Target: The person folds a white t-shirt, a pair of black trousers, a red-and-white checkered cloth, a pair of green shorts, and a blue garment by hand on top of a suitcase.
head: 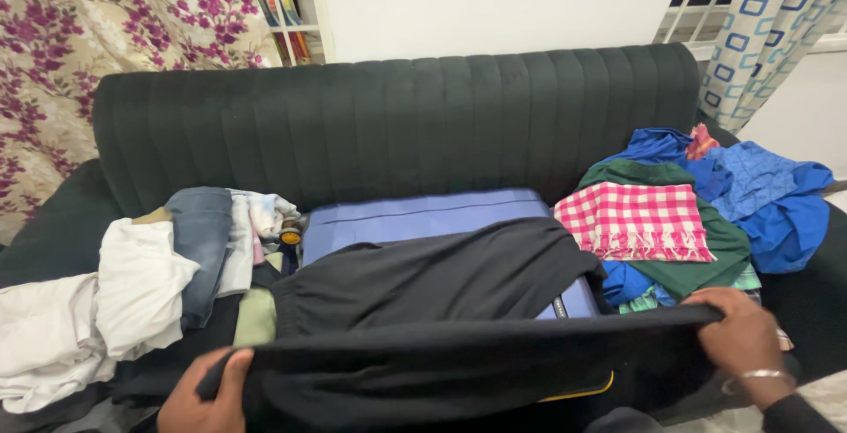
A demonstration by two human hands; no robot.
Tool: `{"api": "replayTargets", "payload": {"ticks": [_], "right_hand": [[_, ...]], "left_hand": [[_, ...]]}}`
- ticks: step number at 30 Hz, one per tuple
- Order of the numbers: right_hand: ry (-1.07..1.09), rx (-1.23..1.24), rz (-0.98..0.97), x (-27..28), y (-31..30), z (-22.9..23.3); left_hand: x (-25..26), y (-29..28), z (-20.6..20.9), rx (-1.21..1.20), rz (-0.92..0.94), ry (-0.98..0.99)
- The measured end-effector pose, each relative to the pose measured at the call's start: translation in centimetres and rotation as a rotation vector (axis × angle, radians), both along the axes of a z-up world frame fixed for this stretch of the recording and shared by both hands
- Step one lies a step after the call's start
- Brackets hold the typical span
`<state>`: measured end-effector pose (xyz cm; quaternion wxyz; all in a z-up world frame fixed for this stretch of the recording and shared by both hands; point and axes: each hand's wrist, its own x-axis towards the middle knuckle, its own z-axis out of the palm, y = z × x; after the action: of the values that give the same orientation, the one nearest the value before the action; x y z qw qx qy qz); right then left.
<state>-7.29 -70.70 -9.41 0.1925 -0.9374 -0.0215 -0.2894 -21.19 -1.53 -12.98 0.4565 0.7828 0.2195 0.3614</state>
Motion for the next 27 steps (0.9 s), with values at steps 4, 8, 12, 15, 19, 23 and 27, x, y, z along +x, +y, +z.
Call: {"api": "replayTargets", "payload": {"ticks": [4, 8, 12, 15, 19, 23, 27], "right_hand": [[0.165, 0.070, -0.291, 5.9, -5.6, 0.6], [-0.015, -0.061, -0.200, 13.4, -7.2, 3.9], [-0.149, 0.019, -0.186, 18.0, -3.6, 6.7], [-0.254, -0.033, -0.199, 18.1, 2.2, 6.5], [-0.216, 0.002, 0.156, 14.3, 14.9, 3.3], [-0.217, 0.092, 0.432, 6.4, 24.9, 1.7], [-0.017, -0.107, 0.406, 2.4, 29.7, 1.5]], "left_hand": [[2.9, -2.3, 8.5, 0.159, -0.031, -0.012], [8.4, -1.6, 10.7, 0.147, -0.081, 0.019], [14.5, -1.0, 8.2, 0.152, 0.060, 0.177], [15.8, -2.7, 6.1, 0.324, 0.277, 0.212], [13.8, -8.6, 4.3, 0.702, 0.136, 0.103], [11.7, -14.0, 3.8, 0.777, -0.155, 0.128], [10.5, -15.5, 3.0, 0.760, -0.287, 0.134]]}}
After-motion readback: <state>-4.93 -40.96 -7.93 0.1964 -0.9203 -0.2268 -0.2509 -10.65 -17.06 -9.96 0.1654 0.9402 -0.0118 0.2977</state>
